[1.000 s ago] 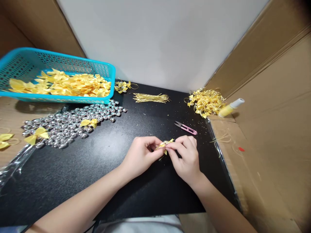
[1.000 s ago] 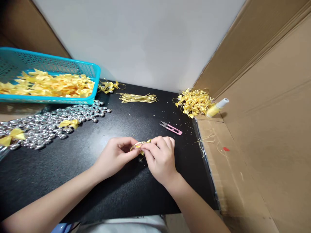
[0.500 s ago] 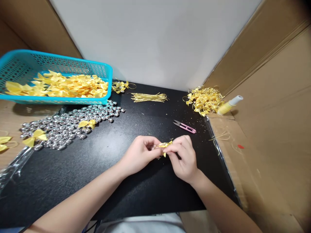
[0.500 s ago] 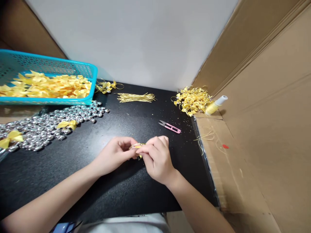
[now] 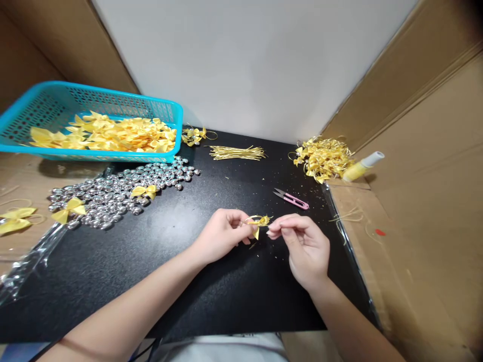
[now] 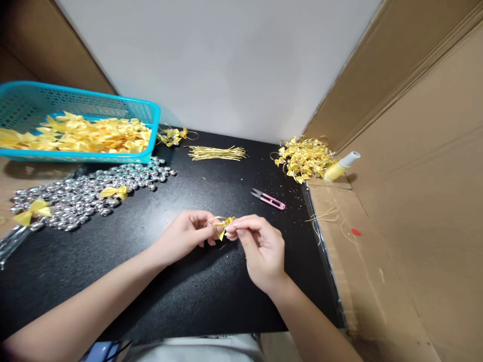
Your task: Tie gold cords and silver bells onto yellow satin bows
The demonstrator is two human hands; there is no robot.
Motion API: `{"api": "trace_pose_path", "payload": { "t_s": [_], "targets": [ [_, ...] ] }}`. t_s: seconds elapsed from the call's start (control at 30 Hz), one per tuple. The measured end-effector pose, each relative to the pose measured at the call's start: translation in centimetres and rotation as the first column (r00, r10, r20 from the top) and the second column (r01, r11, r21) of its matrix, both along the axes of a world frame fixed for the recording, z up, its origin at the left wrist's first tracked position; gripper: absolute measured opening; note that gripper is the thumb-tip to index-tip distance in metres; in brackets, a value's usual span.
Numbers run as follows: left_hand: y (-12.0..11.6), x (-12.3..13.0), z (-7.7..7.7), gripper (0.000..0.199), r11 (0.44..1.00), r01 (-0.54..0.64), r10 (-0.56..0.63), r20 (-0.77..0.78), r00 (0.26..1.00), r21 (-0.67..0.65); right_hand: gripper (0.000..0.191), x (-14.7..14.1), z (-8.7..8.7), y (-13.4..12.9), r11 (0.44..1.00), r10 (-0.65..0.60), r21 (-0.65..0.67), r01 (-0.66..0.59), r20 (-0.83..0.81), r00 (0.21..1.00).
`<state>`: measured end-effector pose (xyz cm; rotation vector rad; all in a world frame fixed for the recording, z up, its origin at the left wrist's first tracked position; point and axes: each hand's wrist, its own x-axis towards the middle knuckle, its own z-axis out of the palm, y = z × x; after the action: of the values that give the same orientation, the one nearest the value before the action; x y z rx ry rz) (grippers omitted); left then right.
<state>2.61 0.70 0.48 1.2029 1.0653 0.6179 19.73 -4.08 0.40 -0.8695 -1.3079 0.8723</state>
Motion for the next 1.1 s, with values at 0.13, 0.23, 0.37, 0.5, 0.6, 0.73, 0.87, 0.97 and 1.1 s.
{"api": "trace_pose_path", "payload": {
  "t_s": [0.13, 0.23, 0.37, 0.5, 0.6, 0.73, 0.87, 0.97, 1.1],
  "targets": [
    [0.1, 0.0, -0.3, 0.01, 1.0, -0.008, 0.008, -0.007, 1.0, -0.019, 0.012, 0.6, 0.4, 0.3, 0.998, 0.003, -0.058, -0.014, -0.177, 0.984],
    [0.2, 0.0, -0.5, 0.011, 1.0, -0.007, 0.007, -0.011, 1.0, -0.019, 0.007, 1.0, 0.6, 0.6, 0.999, 0.002, -0.051, -0.015, -0.24, 0.971],
    [0.2, 0.1, -0.5, 0.011, 1.0, -0.014, 0.014, -0.024, 1.0, -0.022, 0.005, 1.1, 0.5, 0.9, 0.999, -0.006, -0.04, -0.002, -0.186, 0.983],
    [0.1, 0.1, -0.4, 0.013, 1.0, -0.005, 0.005, -0.009, 1.0, -0.03, 0.006, 0.9, -0.1, 0.9, 0.999, -0.03, -0.024, 0.028, -0.069, 0.997],
    [0.0, 0.1, -0.4, 0.013, 1.0, 0.006, -0.006, 0.0, 1.0, -0.023, 0.009, 0.8, -0.7, 1.0, 0.995, -0.071, -0.062, 0.072, 0.022, 0.997],
    [-0.3, 0.2, -0.3, 0.012, 1.0, -0.008, 0.008, 0.011, 1.0, 0.03, 0.013, 0.7, -1.3, 1.1, 0.976, -0.091, -0.192, 0.102, 0.064, 0.994],
    [-0.5, 0.3, -0.3, 0.014, 0.992, -0.071, 0.068, 0.04, 0.997, 0.103, 0.008, 0.5, -1.0, 1.1, 0.963, -0.07, -0.246, 0.107, 0.153, 0.986],
    [-0.7, 0.2, -0.2, 0.018, 0.985, -0.112, 0.102, 0.079, 0.992, 0.131, 0.018, 0.2, -0.7, 1.1, 0.957, -0.036, -0.264, 0.118, 0.295, 0.955],
    [-0.8, 0.2, 0.0, 0.02, 0.971, -0.144, 0.13, 0.085, 0.988, 0.189, 0.017, 0.1, -0.5, 1.4, 0.938, -0.02, -0.324, 0.126, 0.312, 0.95]
  ]
}}
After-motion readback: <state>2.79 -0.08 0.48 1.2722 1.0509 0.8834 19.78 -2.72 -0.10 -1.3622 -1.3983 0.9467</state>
